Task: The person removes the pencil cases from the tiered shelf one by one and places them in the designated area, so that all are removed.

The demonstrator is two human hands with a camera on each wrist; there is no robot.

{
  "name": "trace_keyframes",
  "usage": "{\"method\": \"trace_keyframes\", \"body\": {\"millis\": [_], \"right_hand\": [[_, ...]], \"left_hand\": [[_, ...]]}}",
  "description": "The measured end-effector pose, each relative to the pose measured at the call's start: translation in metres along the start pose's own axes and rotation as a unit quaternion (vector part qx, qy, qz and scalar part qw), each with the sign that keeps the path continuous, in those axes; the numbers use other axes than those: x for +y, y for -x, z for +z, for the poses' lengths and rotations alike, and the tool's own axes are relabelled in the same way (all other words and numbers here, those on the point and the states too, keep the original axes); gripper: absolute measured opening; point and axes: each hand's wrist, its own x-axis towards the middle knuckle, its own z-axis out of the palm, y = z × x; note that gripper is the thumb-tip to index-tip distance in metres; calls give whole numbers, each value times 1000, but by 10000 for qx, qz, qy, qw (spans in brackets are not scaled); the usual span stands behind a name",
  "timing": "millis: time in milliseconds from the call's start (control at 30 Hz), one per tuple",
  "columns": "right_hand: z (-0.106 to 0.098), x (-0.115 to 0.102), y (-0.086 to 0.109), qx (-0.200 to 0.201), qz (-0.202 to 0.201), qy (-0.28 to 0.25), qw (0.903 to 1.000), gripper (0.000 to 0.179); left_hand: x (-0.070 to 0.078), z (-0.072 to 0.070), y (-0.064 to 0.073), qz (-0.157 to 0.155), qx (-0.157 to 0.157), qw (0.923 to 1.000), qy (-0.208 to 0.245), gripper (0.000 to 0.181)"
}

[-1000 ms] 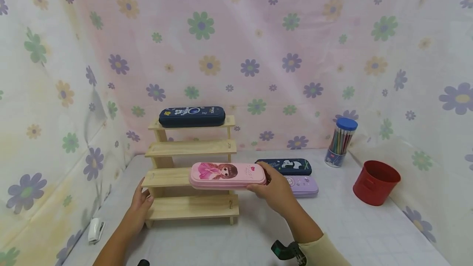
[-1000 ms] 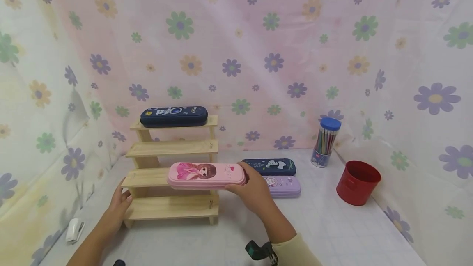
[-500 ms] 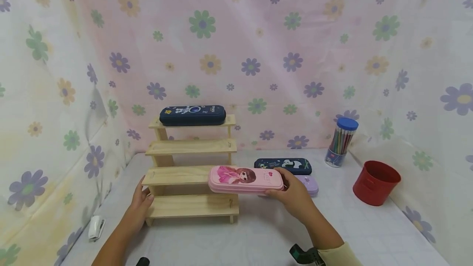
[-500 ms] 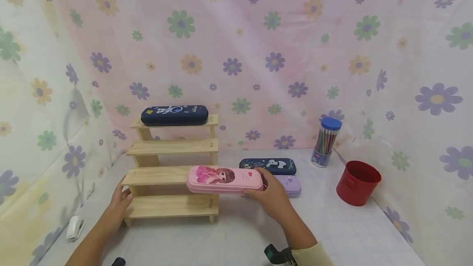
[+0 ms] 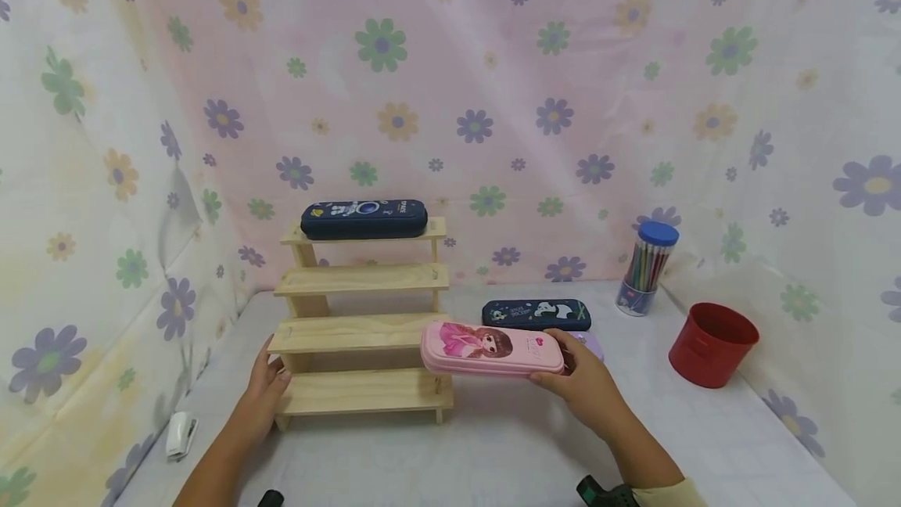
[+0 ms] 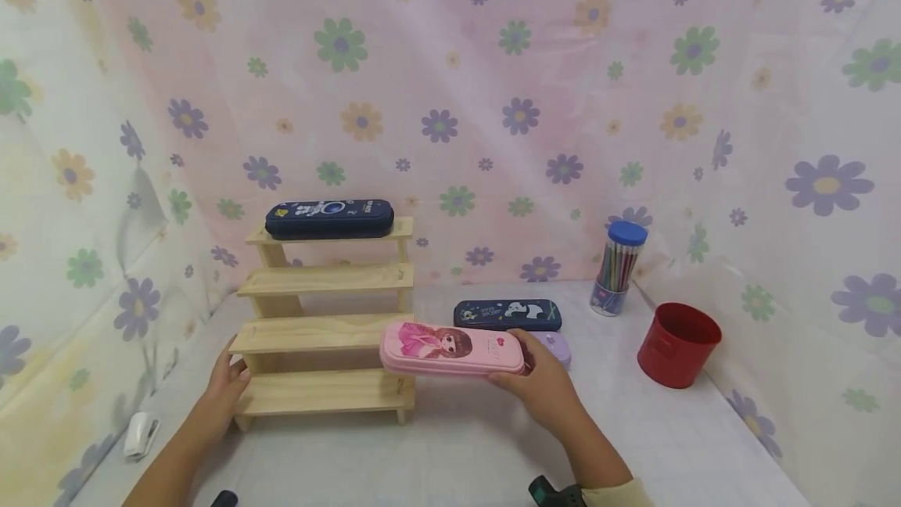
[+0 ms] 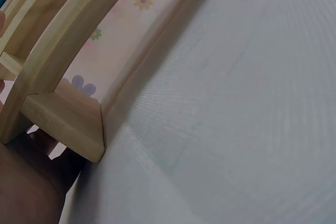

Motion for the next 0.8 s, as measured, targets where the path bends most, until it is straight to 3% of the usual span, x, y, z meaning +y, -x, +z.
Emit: {"method": "trace_keyframes", "body": {"millis": [333, 600, 800], "right_hand": [[-16, 22, 6, -32, 261, 27, 9997, 102], [-28, 37, 11, -116, 376, 404, 9984, 110], [-41, 53, 18, -195, 394, 759, 9961, 106]], "left_hand": [[0, -4, 0, -105, -50, 9999, 85, 74], [1, -2, 1, -315, -1, 9995, -41, 73], [4, -1, 3, -437, -48, 9990, -50, 74]]}}
